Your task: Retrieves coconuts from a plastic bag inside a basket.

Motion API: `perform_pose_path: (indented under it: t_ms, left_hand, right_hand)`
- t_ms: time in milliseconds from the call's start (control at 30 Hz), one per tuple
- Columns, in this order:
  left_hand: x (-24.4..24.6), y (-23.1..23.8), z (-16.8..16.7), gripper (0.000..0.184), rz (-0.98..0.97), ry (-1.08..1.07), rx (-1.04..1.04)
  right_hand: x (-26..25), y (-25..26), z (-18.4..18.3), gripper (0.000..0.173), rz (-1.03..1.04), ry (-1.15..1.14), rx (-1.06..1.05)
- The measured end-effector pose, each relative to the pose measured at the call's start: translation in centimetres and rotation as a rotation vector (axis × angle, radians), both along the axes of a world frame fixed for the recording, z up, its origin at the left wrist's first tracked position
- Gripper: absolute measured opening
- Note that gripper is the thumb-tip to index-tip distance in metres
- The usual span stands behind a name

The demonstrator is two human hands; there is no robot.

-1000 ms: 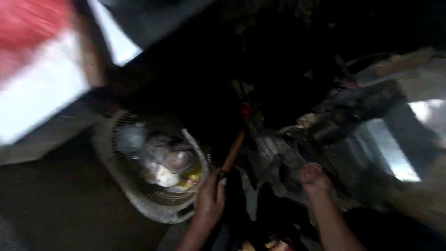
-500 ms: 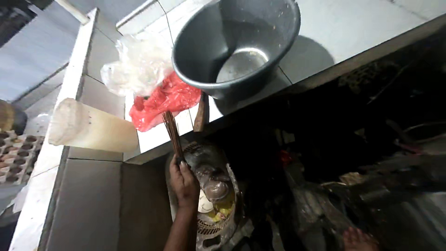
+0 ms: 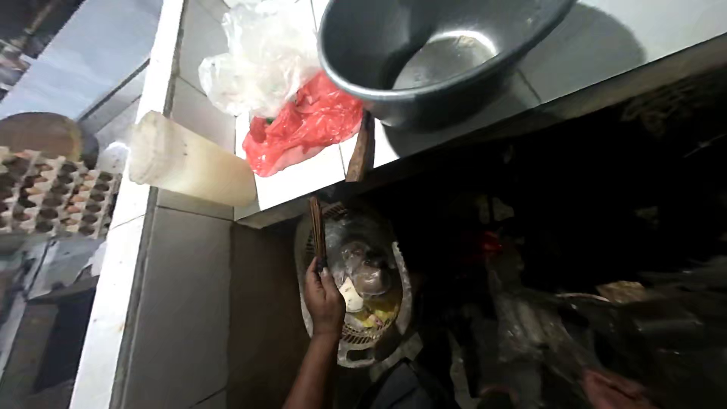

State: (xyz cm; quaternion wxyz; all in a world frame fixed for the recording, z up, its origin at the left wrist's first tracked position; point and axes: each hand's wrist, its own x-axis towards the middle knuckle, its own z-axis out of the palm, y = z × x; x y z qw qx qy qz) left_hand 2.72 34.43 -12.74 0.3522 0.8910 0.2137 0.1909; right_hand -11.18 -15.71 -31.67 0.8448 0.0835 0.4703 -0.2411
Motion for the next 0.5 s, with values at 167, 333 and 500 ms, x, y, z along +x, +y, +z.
perform_pose_path:
  t_ms: [167, 333, 500]
  left_hand:
    - [-1.1, 4.5, 2.8, 0.050, 0.037, 0.008, 0.285]
    - [3.6, 8.3, 7.8, 0.047, 0.090, 0.234, 0.373]
    - [11.5, 11.0, 10.5, 0.062, 0.120, 0.217, 0.348]
  right_hand:
    - [-1.0, -0.8, -0.5, 0.042, 0.179, 0.070, -0.048]
    - [-1.4, 0.5, 3.0, 0.035, 0.795, 0.393, -0.214]
    - [-1.9, 3.2, 3.9, 0.039, 1.400, 0.666, -0.412]
